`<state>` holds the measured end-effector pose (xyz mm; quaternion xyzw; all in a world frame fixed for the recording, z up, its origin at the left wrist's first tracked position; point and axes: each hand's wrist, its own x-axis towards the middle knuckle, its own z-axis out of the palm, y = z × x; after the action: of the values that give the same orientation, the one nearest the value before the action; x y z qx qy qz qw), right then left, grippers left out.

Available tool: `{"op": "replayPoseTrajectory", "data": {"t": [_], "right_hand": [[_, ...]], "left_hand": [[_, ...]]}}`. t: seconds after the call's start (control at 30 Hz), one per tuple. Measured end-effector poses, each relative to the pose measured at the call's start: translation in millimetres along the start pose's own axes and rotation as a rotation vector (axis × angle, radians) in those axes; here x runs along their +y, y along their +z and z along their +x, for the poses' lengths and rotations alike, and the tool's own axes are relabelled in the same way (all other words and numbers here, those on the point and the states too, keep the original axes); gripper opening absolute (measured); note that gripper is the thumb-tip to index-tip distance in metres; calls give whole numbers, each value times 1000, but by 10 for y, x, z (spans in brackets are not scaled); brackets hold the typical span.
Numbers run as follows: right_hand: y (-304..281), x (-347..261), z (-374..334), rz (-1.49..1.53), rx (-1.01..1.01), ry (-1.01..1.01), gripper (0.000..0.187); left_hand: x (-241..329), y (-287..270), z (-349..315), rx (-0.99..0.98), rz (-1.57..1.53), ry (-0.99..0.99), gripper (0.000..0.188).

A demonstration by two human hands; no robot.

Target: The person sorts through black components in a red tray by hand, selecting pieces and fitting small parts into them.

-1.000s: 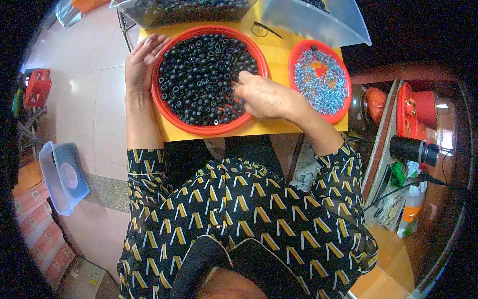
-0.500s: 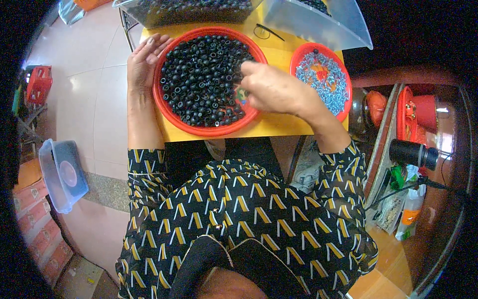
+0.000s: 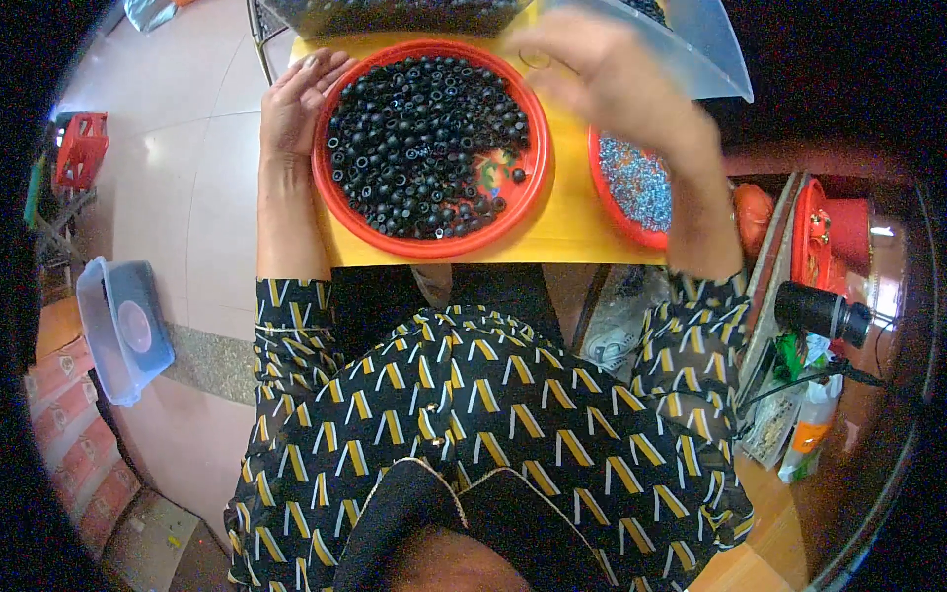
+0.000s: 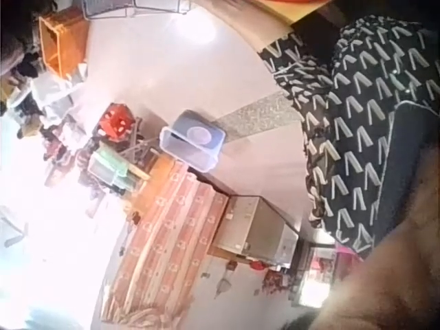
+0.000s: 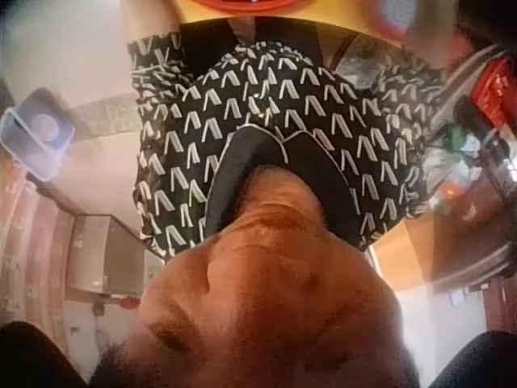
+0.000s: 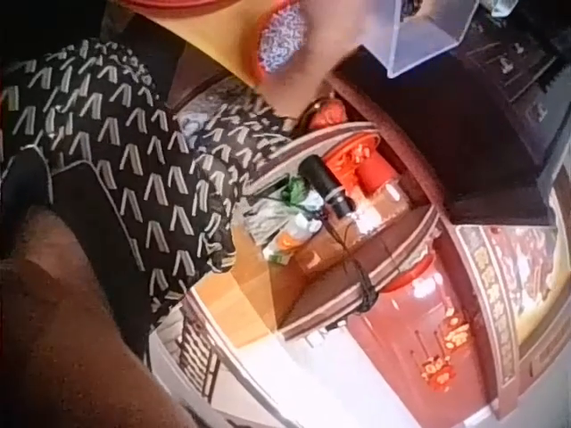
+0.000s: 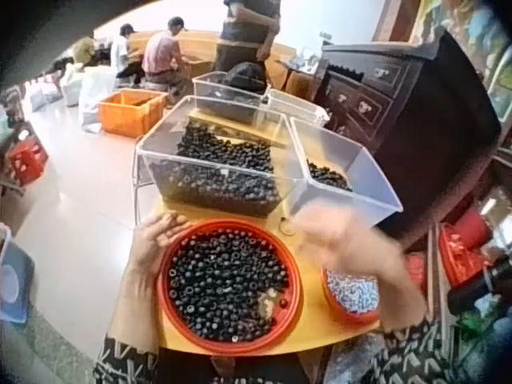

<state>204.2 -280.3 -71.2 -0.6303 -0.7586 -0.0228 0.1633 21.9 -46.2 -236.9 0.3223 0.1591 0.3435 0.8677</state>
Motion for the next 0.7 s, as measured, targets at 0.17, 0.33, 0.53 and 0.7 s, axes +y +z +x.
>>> {"op": "replayPoseTrajectory", "data": {"t": [0.17,0.33,0.53,0.7], "right_hand": [[713,-776,-118,292,-59,-22,8],[1035,-829,-193,164,-139,111,4],[1016,-853,-130,25,-215,125,7],[1050,-831,-128,-19,-243,141,7]], "left_hand": [[68,55,-36,-11,-11,9,30],[39,57,-16,-21,0,2,29],[46,58,-47,-13,-12,12,27],[46,83,-47,-20,-22,5,26]]}}
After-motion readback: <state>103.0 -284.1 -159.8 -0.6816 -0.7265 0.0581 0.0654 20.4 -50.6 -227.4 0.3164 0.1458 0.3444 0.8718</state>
